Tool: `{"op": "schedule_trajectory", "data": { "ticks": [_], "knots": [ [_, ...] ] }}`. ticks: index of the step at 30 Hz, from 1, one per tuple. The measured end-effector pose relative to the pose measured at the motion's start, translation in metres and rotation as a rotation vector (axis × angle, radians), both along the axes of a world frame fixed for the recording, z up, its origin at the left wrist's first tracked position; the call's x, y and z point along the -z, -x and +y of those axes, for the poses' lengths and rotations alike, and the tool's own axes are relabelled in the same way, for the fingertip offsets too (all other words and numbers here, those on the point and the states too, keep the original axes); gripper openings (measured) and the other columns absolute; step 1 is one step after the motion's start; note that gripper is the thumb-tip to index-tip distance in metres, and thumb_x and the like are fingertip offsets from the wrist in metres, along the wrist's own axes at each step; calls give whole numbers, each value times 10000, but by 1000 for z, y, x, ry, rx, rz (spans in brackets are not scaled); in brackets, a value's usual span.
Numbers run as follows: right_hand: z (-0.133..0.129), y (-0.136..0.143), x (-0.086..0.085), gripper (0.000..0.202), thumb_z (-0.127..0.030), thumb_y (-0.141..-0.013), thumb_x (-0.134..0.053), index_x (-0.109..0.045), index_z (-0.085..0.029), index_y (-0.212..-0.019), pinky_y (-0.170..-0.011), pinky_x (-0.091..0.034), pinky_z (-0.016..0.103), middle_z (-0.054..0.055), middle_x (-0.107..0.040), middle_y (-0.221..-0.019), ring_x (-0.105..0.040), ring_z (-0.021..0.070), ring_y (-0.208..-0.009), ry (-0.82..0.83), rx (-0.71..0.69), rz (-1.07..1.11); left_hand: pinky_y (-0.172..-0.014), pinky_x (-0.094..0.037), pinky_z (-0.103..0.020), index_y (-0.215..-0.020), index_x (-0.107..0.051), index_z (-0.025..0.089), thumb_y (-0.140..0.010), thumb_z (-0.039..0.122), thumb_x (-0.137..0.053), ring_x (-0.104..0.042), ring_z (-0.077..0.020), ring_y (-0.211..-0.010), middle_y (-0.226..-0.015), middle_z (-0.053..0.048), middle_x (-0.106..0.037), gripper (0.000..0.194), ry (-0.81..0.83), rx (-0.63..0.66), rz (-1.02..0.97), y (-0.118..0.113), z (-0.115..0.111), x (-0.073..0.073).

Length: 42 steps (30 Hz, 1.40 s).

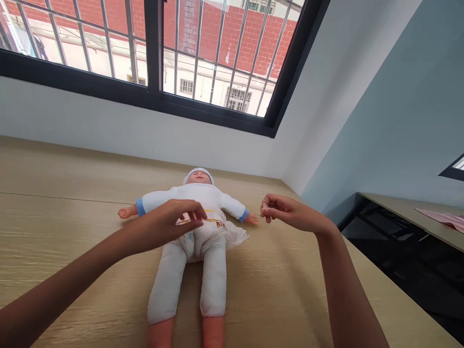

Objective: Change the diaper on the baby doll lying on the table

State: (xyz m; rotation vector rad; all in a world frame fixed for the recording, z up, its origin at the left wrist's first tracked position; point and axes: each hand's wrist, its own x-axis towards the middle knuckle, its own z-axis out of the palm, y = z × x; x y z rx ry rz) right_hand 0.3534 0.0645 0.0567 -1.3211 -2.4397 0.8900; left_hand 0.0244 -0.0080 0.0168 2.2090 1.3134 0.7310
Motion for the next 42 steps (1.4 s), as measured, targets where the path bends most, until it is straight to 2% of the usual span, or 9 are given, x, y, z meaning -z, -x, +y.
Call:
{"op": "schedule_trajectory", "data": {
  "ticks": [3, 6, 12, 16, 20, 23, 26, 32, 42],
  "knots": [
    [-36, 31, -9, 249, -427, -1015, -555, -532, -206, -903, -658, -476, 262, -17, -620, -847, -580, 123, -746, -12, -140, 150, -862, -559, -297, -1089, -690, 277, -955, 445, -562, -696, -222, -983, -1147, -3, -751, 250, 62, 62, -162, -17, -13, 2],
    [-65, 54, -10, 153, -342, -989, -610, -549, -222, -917, -707, -490, 252, -21, -650, -897, -587, 109, -774, -14, -259, 236, -918, -573, -288, -1180, -666, 303, -950, 437, -586, -697, -211, -1045, -1287, 6, -706, 278, 125, 125, -316, -29, -27, 3],
    [-96, 66, -11, 137, -243, -957, -666, -531, -262, -976, -749, -487, 241, -55, -636, -919, -600, 96, -817, -103, -274, 306, -835, -582, -271, -839, -728, 269, -892, 380, -722, -723, -178, -922, -921, 42, -783, 123, 235, 174, -526, -37, -46, -6],
    [-99, 60, -15, 106, -252, -985, -620, -523, -277, -1019, -769, -498, 234, -60, -622, -905, -586, 91, -806, -197, -268, 268, -773, -577, -269, -771, -737, 256, -856, 340, -765, -708, -165, -833, -817, 41, -767, 122, 257, 161, -591, -33, -48, -10],
    [-97, 51, -18, 120, -209, -982, -606, -546, -288, -1049, -763, -502, 219, -53, -641, -930, -589, 91, -804, -335, -220, 225, -680, -580, -251, -866, -764, 282, -827, 375, -789, -690, -155, -737, -753, 43, -738, 105, 314, 148, -630, -23, -42, -11],
    [-95, 46, -19, 130, -220, -984, -600, -563, -298, -1080, -767, -504, 232, -47, -661, -932, -605, 106, -813, -460, -144, 157, -767, -602, -300, -1028, -784, 280, -848, 431, -748, -730, -213, -882, -879, 3, -783, 238, 359, 143, -520, -16, -37, -12],
    [-96, 43, -20, 80, -237, -1010, -551, -552, -303, -1055, -739, -491, 223, -70, -676, -928, -618, 96, -805, -525, -82, 53, -836, -573, -327, -983, -796, 259, -895, 471, -684, -713, -249, -996, -978, -23, -795, 256, 341, 96, -373, -11, -34, -16],
    [-97, 45, -20, 108, -222, -1022, -490, -525, -321, -1046, -793, -478, 245, -113, -699, -1042, -641, 95, -921, -560, -55, -67, -761, -489, -269, -840, -780, 282, -872, 505, -707, -662, -189, -860, -856, 17, -762, 236, 284, 14, -279, 2, -33, -26],
    [-100, 48, -18, 233, -123, -922, -522, -573, -308, -1053, -798, -468, 298, -72, -670, -922, -616, 141, -882, -396, -91, -140, -729, -430, -262, -732, -709, 237, -817, 394, -722, -576, -162, -786, -756, 32, -667, 179, 198, -75, -348, 6, -33, -35]
  ]
}}
